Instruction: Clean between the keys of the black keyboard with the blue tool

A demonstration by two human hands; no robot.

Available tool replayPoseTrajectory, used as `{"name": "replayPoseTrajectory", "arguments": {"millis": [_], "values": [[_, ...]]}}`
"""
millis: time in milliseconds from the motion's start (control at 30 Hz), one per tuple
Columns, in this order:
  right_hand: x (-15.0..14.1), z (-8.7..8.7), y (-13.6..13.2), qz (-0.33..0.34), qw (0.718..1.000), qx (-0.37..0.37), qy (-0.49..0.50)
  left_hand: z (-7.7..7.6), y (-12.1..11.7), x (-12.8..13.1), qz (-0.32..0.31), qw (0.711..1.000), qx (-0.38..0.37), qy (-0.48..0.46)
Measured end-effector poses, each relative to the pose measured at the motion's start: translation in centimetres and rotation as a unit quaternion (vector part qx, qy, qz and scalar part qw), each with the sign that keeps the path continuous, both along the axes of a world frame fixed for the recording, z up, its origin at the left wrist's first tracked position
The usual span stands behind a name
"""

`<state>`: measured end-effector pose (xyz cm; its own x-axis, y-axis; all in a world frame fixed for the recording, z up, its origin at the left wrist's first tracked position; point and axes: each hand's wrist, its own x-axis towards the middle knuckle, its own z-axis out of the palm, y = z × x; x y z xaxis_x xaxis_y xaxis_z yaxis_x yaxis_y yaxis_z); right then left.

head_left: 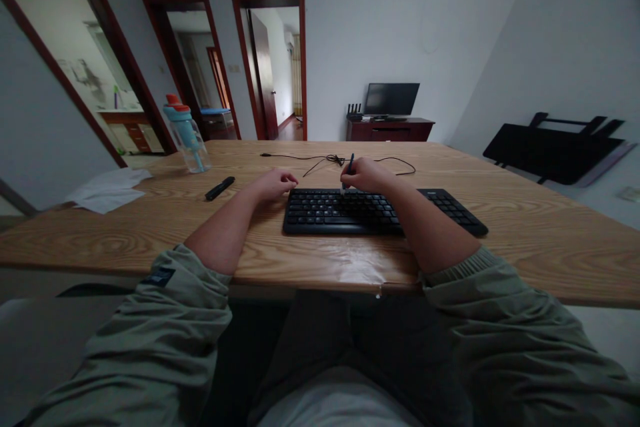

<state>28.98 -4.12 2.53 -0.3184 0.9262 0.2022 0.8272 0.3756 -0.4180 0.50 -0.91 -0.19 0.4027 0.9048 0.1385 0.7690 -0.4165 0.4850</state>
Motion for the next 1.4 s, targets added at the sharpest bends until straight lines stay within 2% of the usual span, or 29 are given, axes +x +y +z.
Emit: {"name": "replayPoseTrajectory", "arguments": {"millis": [267,467,600,733,967,1133,1267,1400], "values": [[0.0,-0.2,0.3,0.004,1.000,0.007,-0.014,-0.6,0.9,-0.4,-0.022,1.000,-0.019,-0.010],[0.7,0.1,0.1,-0.005,1.000,0.031,0.000,-0.4,0.5,-0.2,-0.004,1.000,-0.013,-0.008],[2.0,0.2,-0.4,-0.031,0.999,0.005,0.011,-0.4,0.4,-0.2,-0.001,1.000,-0.019,-0.006],[3.0,-0.5,-0.3,-0.007,0.999,-0.017,0.034,-0.5,0.5,-0.2,0.000,1.000,-0.026,-0.010],[2.9,-0.6,-0.1,-0.009,1.000,-0.022,0.018,-0.2,0.2,-0.1,0.005,1.000,-0.023,-0.004],[2.9,-0.9,0.4,-0.019,1.000,-0.010,0.007,-0.4,0.6,-0.2,-0.010,1.000,-0.024,-0.013],[3.1,-1.6,1.0,-0.003,1.000,-0.001,0.018,-0.5,0.7,-0.4,0.003,0.999,-0.033,-0.006],[3.3,-1.1,0.6,-0.022,0.999,0.026,0.023,-0.3,0.5,-0.2,0.009,0.999,-0.036,-0.006]]}}
